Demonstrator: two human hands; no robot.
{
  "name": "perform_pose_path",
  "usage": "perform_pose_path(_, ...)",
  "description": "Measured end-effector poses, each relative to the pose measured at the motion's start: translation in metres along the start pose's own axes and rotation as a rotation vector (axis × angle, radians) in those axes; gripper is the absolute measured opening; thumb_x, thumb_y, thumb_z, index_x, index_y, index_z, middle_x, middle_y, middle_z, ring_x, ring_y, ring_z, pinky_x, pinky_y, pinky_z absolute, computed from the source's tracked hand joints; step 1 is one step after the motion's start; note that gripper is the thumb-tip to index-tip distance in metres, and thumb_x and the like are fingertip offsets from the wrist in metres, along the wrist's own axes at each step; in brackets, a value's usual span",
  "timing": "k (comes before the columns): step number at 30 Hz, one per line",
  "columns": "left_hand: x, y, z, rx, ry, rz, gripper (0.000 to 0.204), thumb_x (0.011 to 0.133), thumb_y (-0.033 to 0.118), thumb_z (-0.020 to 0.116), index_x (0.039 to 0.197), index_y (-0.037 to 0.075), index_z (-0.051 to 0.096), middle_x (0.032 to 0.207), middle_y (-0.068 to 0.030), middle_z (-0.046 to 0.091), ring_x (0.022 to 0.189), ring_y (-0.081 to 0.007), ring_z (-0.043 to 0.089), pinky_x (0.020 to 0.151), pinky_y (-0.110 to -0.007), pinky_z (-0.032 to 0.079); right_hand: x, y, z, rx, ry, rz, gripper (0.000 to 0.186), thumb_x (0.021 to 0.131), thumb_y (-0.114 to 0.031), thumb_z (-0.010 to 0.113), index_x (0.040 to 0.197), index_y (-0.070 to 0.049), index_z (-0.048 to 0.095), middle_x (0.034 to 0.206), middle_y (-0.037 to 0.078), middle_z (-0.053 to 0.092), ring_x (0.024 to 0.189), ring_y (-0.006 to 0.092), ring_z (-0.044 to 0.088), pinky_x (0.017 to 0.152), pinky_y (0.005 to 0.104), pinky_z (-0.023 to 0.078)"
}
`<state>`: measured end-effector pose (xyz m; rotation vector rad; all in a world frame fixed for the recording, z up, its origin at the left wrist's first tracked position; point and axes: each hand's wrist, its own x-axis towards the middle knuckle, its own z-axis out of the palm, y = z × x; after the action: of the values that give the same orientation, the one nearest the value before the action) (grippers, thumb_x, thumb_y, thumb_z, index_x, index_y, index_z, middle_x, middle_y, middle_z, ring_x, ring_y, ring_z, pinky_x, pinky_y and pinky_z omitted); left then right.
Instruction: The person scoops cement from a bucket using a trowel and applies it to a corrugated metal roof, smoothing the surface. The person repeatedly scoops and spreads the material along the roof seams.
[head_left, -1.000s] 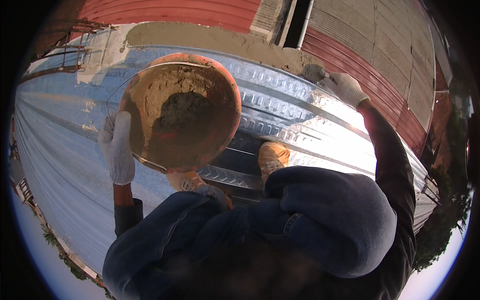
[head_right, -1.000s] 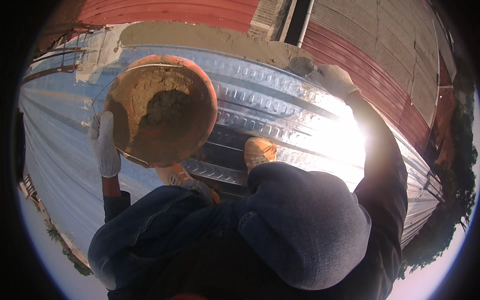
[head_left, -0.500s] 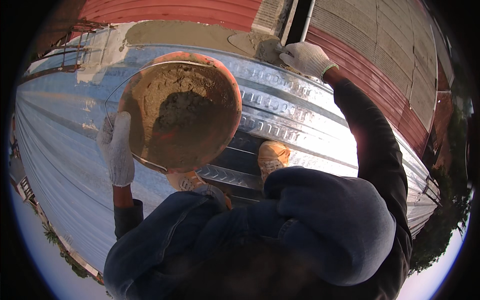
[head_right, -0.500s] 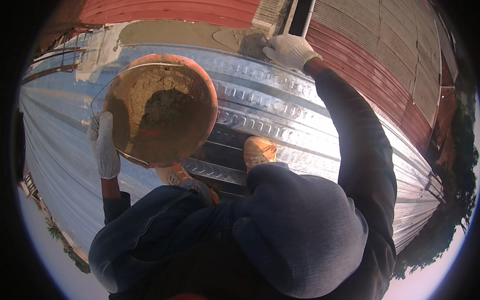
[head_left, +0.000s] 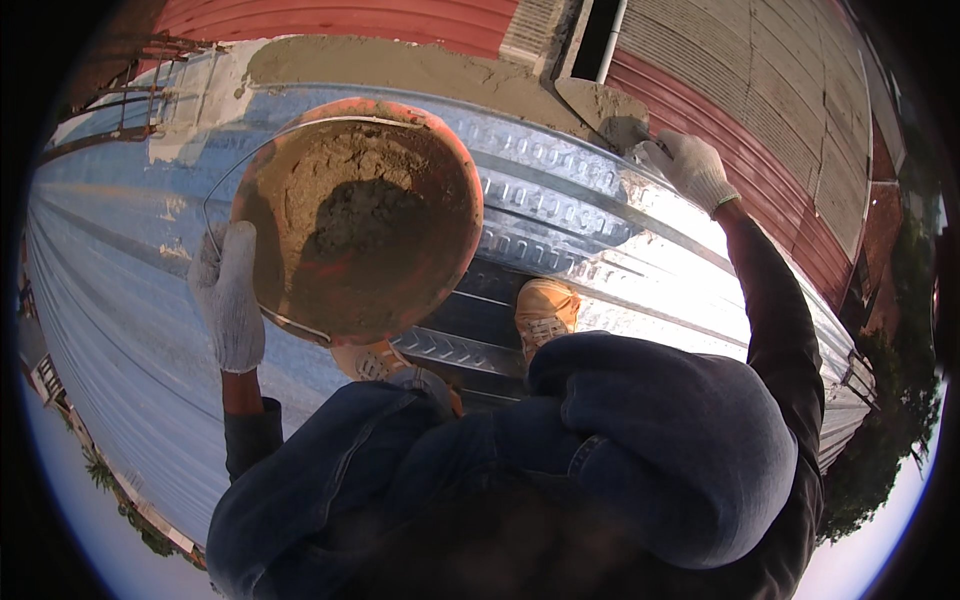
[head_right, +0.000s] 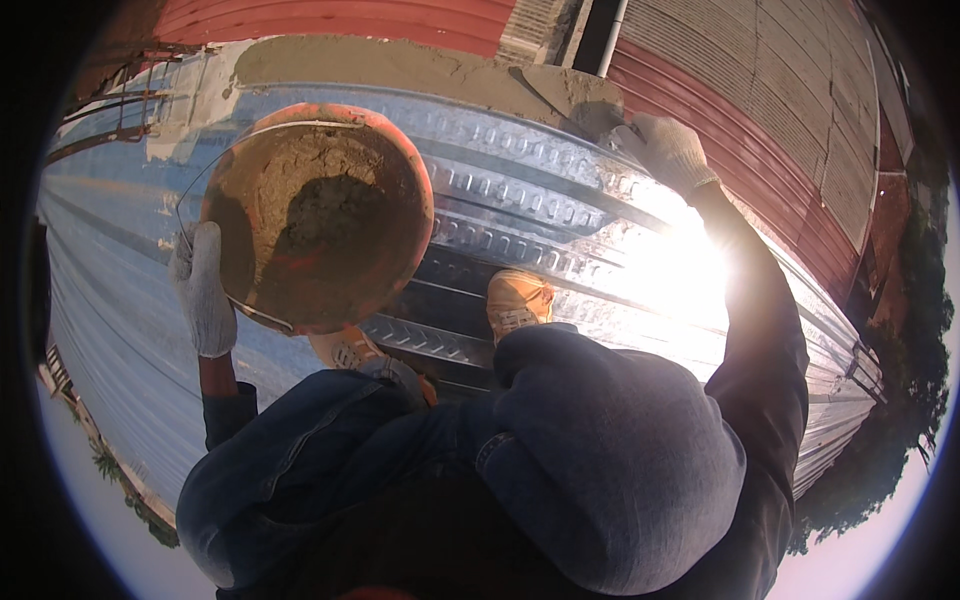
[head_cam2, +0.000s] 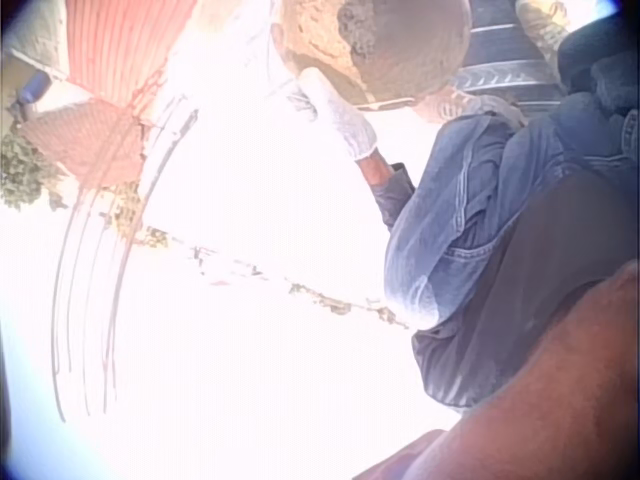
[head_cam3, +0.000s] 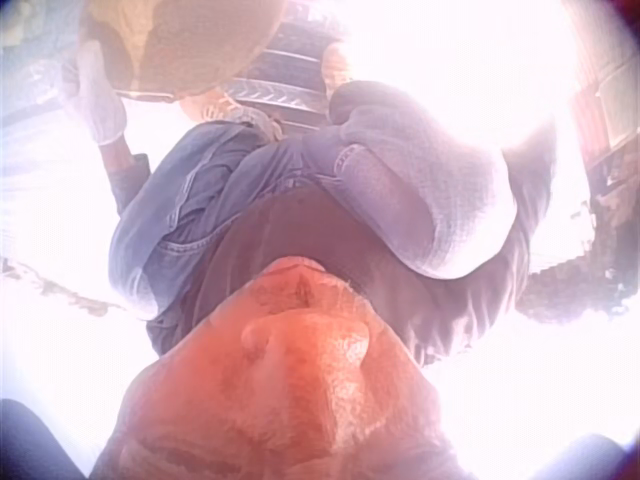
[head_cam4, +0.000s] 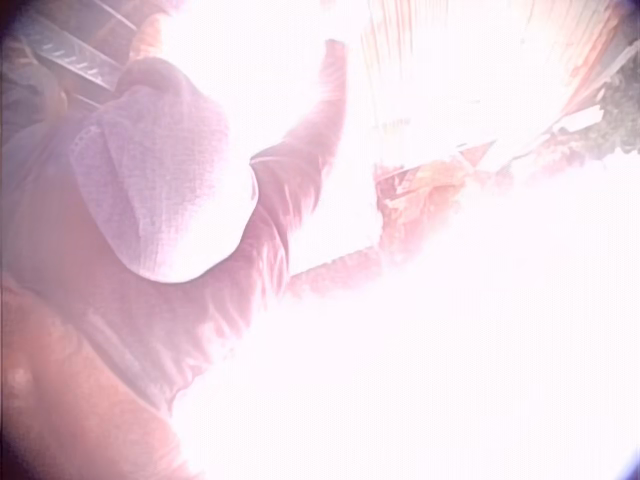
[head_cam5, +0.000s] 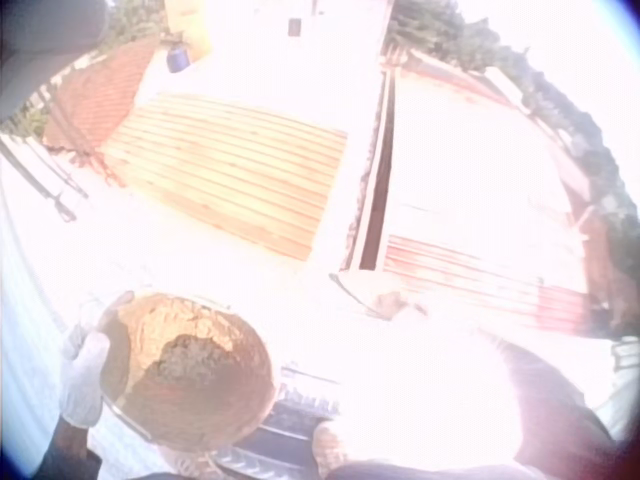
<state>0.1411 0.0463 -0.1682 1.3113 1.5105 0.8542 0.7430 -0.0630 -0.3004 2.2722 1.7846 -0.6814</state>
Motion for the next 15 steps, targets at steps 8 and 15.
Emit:
perform_pose_path(8,-0.007,0.019,0.017,0.055,0.036,0.02,0.013,0.112,0.02,0.074,0.107,0.008,0.071,0.099,0.0068,0.061,0.092,-0.0039,0.051,0.085,-0.024,0.043,0.047,-0.096,-0.017,0.021,0.041,-0.212,0.048,0.113,-0.048,0.057,0.113,-0.005,0.079,0.092,0.018,0.08,0.091,0.0375,0.08,0.084,0.0519,0.064)
perform_pose_path(15,-0.008,0.013,0.013,0.058,0.015,0.032,0.012,0.112,0.018,0.073,0.109,0.006,0.074,0.099,0.0064,0.063,0.092,-0.0044,0.053,0.085,-0.023,0.044,0.071,-0.098,-0.007,-0.116,0.064,-0.287,0.045,0.112,-0.042,0.056,0.113,-0.004,0.079,0.092,0.019,0.08,0.09,0.038,0.08,0.083,0.0523,0.065)
